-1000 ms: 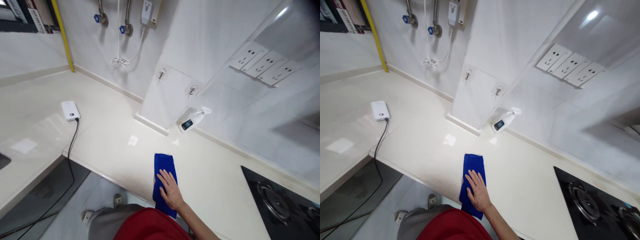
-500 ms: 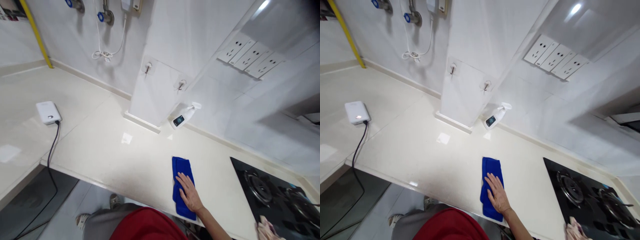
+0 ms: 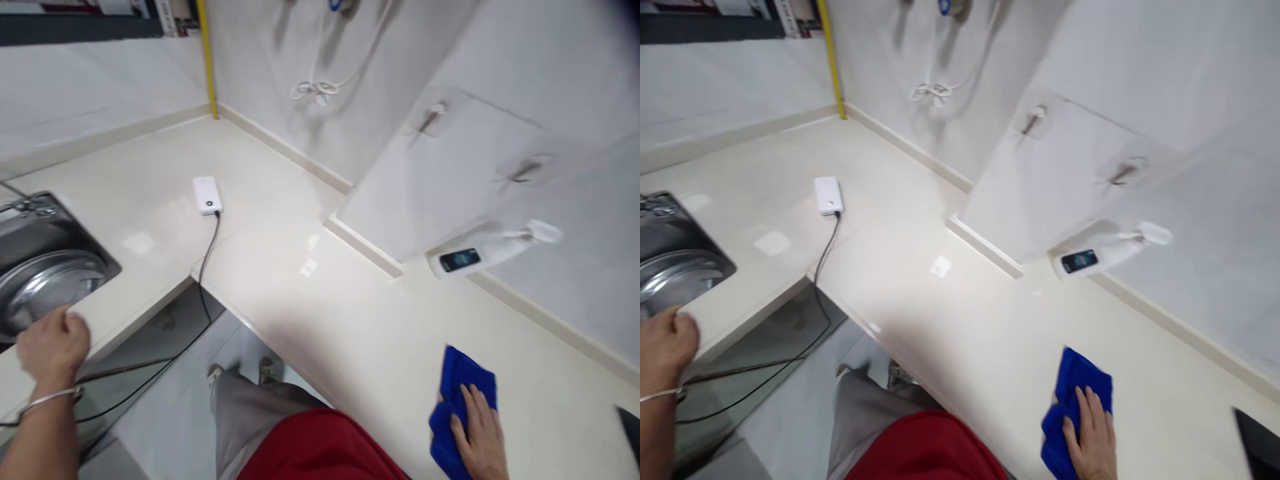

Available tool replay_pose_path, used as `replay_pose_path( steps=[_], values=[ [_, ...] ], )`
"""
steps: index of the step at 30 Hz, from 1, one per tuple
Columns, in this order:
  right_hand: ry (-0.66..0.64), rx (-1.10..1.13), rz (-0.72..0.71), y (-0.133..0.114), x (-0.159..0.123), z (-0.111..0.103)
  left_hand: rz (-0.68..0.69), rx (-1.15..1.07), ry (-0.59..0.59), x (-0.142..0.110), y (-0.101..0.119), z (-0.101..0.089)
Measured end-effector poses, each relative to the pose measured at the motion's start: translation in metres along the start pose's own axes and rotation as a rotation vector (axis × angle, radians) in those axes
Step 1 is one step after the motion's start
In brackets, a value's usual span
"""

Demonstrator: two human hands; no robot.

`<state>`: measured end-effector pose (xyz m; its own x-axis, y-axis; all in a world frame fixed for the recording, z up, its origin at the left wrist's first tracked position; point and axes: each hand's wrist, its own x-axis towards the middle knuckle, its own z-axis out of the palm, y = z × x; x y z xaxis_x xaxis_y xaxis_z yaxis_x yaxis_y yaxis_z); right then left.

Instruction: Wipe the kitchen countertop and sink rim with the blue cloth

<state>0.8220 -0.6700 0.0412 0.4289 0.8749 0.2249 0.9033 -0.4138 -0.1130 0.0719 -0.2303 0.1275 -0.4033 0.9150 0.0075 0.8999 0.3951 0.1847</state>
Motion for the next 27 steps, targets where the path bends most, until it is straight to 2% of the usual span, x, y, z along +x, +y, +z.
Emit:
replay_pose_path(
  steps=[4, 7, 10, 18, 27],
  values=[
    [0.021, 0.006, 0.044, -0.002, 0.008, 0.017, 0.022, -0.003, 0.081, 0.006, -0.013, 0.020],
    [0.025, 0.002, 0.094, -0.027, 0.030, 0.027, 0.038, -0.041, 0.110, 0.005, -0.017, 0.025],
    [0.029, 0.000, 0.073, -0.065, 0.059, 0.033, 0.041, -0.092, 0.140, 0.001, -0.019, 0.026],
    [-0.003, 0.002, -0.169, -0.174, 0.143, 0.047, 0.025, -0.159, 0.216, -0.006, -0.018, 0.032],
    [-0.008, 0.044, -0.416, -0.296, 0.221, 0.074, 0.010, -0.159, 0.238, -0.009, -0.020, 0.037]
  ],
)
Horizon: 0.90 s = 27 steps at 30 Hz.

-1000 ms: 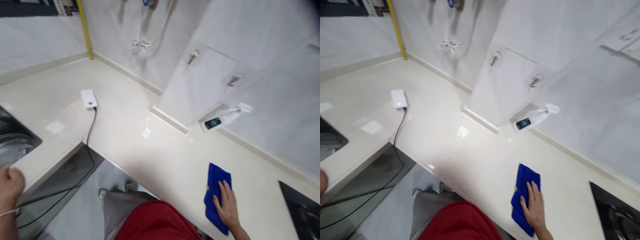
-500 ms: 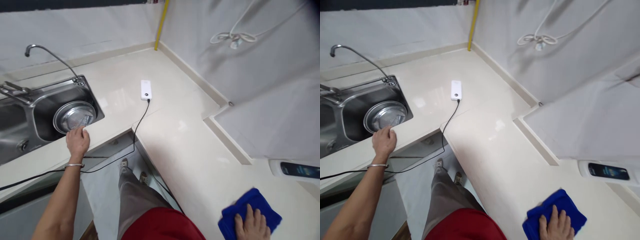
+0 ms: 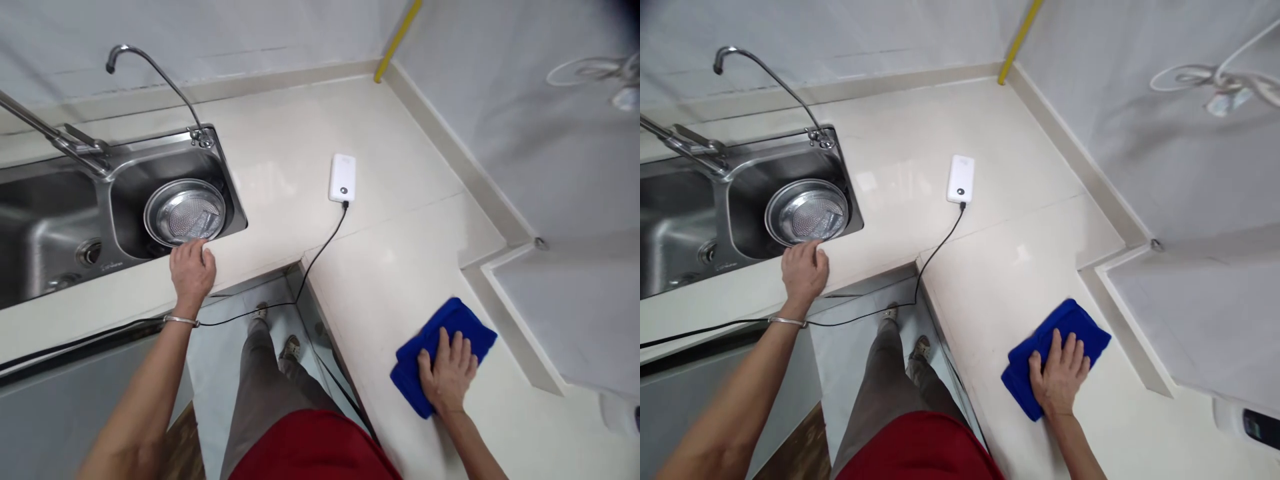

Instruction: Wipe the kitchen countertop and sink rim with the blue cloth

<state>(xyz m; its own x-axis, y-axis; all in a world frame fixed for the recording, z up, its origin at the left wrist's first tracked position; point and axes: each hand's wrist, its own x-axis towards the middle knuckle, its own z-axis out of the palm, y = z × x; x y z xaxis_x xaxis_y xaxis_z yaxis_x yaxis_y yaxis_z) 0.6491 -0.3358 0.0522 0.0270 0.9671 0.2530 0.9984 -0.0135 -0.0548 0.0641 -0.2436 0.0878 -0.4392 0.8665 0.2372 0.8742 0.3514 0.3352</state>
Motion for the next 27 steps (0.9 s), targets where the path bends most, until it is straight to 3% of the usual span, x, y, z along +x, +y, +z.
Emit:
replay_pose_path(
  steps=[9, 17, 22, 27],
  values=[
    [-0.028, 0.040, -0.124, -0.065, 0.139, 0.035, 0.030, 0.050, -0.029, 0.001, 0.004, -0.003],
    [-0.067, 0.068, -0.181, -0.095, 0.252, 0.073, 0.021, 0.087, -0.068, 0.004, 0.005, -0.003],
    [-0.073, 0.082, -0.163, -0.108, 0.291, 0.083, 0.019, 0.098, -0.070, 0.006, 0.003, -0.002],
    [-0.054, 0.079, -0.067, -0.121, 0.301, 0.075, 0.013, 0.111, -0.079, 0.009, 0.003, -0.003]
  ],
)
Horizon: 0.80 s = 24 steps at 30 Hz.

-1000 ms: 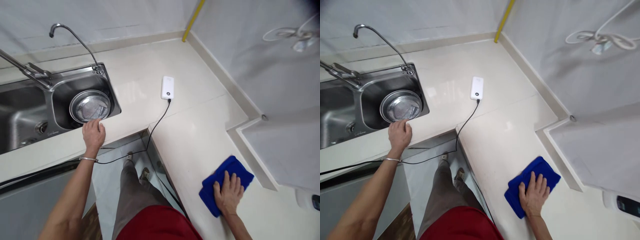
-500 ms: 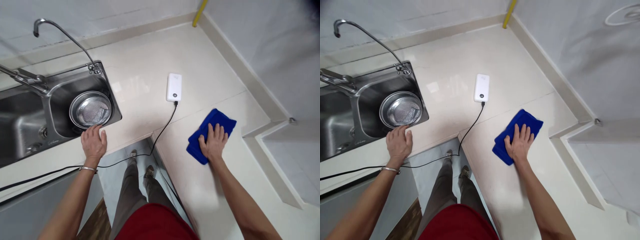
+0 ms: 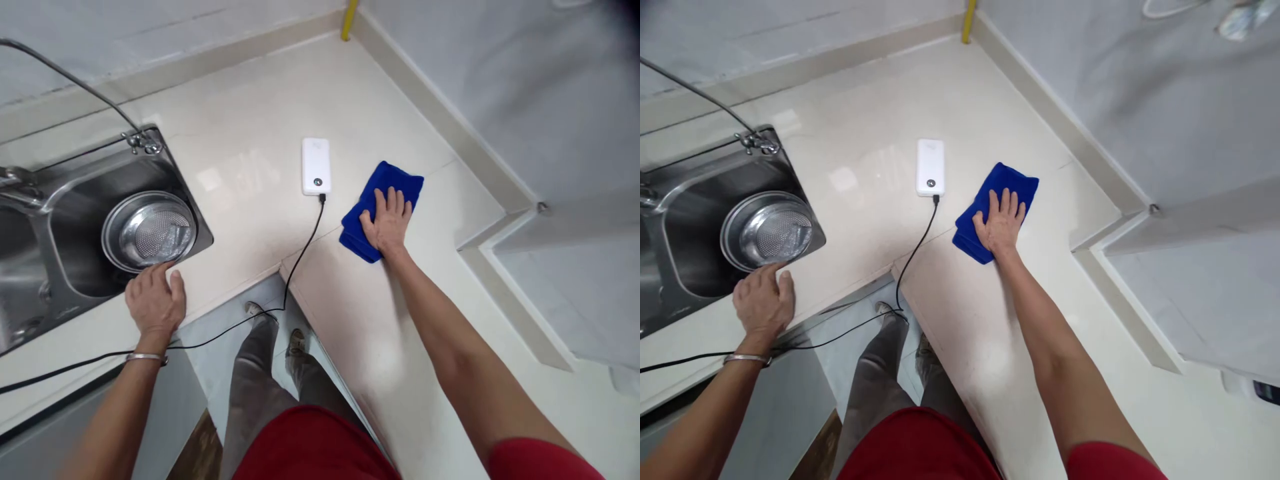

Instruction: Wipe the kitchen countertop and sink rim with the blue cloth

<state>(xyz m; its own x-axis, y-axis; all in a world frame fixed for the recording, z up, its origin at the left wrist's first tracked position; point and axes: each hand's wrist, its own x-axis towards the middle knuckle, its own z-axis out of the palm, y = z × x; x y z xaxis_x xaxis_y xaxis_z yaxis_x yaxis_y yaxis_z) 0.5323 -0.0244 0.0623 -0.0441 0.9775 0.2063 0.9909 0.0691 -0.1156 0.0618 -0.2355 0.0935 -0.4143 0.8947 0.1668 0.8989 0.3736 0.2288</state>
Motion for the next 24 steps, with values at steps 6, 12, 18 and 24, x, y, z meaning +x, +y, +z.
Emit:
replay_pose_path(
  steps=[6, 12, 18, 24],
  values=[
    [-0.022, -0.029, 0.036, -0.007, 0.000, -0.007, 0.000, 0.012, -0.022, 0.005, 0.001, -0.002],
    [-0.047, -0.051, 0.058, -0.011, 0.002, -0.010, -0.021, 0.057, -0.066, 0.010, 0.002, -0.004],
    [-0.113, -0.054, 0.083, -0.015, -0.001, -0.015, -0.044, 0.084, -0.099, 0.013, 0.007, -0.007],
    [-0.078, 0.023, 0.025, -0.020, -0.034, -0.021, -0.075, 0.095, -0.122, 0.015, 0.008, -0.007]
  ],
)
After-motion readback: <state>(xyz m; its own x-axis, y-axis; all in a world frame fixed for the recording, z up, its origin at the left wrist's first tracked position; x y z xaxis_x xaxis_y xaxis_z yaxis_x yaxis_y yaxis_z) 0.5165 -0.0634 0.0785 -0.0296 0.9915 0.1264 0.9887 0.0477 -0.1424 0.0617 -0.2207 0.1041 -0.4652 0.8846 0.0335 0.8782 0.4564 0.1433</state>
